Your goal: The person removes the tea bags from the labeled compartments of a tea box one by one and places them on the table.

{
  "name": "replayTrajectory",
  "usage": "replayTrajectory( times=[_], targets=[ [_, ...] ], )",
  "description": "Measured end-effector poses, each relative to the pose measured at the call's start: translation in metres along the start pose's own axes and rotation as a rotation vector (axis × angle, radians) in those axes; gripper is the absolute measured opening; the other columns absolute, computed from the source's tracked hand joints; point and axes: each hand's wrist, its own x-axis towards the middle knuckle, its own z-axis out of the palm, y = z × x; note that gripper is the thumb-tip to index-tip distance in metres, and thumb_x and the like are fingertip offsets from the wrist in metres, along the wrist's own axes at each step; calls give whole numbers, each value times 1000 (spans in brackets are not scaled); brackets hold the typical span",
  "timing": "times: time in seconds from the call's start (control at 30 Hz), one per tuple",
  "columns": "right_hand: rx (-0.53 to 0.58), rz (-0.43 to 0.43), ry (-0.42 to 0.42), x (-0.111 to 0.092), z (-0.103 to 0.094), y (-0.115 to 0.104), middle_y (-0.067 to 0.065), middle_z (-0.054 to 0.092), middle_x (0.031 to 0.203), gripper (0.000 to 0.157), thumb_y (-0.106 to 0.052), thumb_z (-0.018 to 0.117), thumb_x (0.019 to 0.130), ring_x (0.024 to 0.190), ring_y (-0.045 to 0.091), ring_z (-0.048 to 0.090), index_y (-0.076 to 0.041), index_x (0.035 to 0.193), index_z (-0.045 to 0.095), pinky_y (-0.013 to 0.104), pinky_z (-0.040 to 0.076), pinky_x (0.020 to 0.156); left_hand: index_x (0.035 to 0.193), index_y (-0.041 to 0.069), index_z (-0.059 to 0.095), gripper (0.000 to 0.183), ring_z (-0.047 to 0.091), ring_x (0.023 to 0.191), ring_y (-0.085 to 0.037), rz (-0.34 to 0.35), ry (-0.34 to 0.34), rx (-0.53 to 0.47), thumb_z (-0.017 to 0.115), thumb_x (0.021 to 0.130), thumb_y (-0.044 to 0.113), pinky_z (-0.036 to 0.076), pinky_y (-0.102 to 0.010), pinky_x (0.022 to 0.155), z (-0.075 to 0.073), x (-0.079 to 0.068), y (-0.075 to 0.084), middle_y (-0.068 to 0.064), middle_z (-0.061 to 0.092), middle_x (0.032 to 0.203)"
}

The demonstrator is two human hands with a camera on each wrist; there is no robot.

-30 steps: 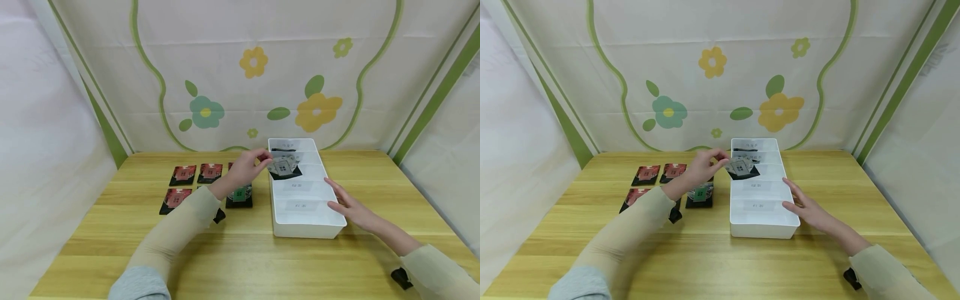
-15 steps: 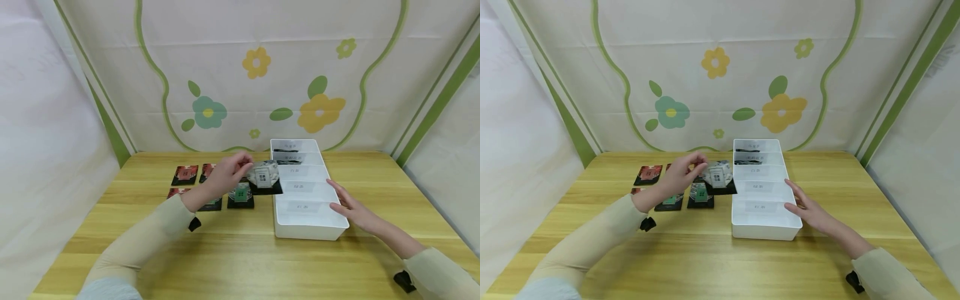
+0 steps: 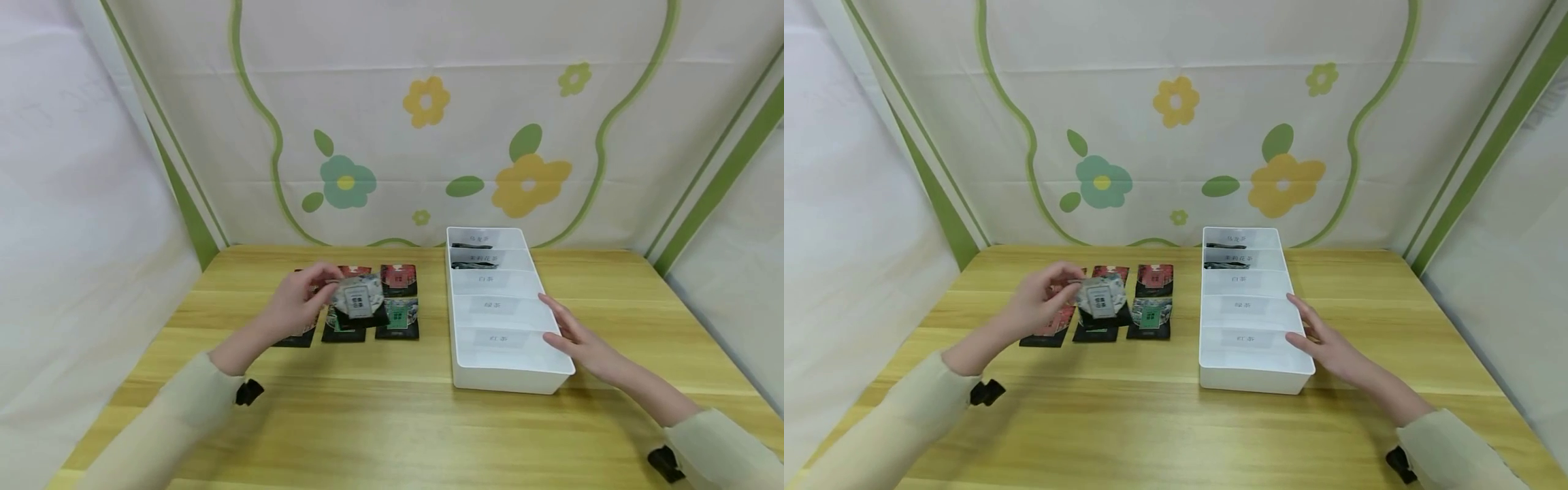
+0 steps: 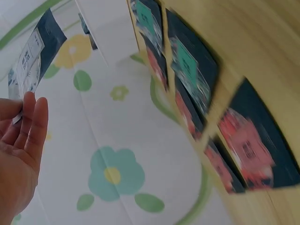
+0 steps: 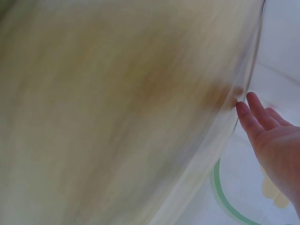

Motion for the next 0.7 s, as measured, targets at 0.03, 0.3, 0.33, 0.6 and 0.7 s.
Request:
replayTrajectory(
  times=[0.03,0.3,0.33,0.6,0.7],
  targets=[
    [-5,5,2,0,0,0,25,-1,158,69,-12,49,103,134,61,9,-20,158,7,69,19,100,106,6,62,13,57,61,-17,-5,3,3,57,96,-1,48,-28,54,-4,-5,-2,-3,65,87],
    [29,-25,3,1,1,0,25,-1,158,71,-9,50,102,132,64,9,-16,157,7,75,16,95,112,8,58,20,56,66,-15,-139,-68,48,56,96,-4,50,-29,53,-39,-46,-15,-6,61,93],
    [29,-24,2,2,1,0,25,-1,158,71,-9,50,102,132,63,10,-16,157,6,75,16,95,112,8,58,20,56,65,-17,-148,-79,52,55,96,-4,49,-29,51,-43,-51,-17,-5,60,90],
    [45,-11,-5,1,0,-1,26,-3,158,71,-9,49,102,132,64,7,-16,157,5,76,15,95,115,11,58,26,54,70,-15,-178,-131,124,56,96,-6,46,-28,54,-66,-86,-38,-4,60,94],
    [49,-8,-7,2,0,-1,26,-4,158,71,-9,49,102,133,63,6,-16,157,5,75,15,96,114,10,58,28,54,72,-12,-185,-154,138,56,94,-9,47,-27,55,-74,-96,-45,-7,61,102]
  ],
)
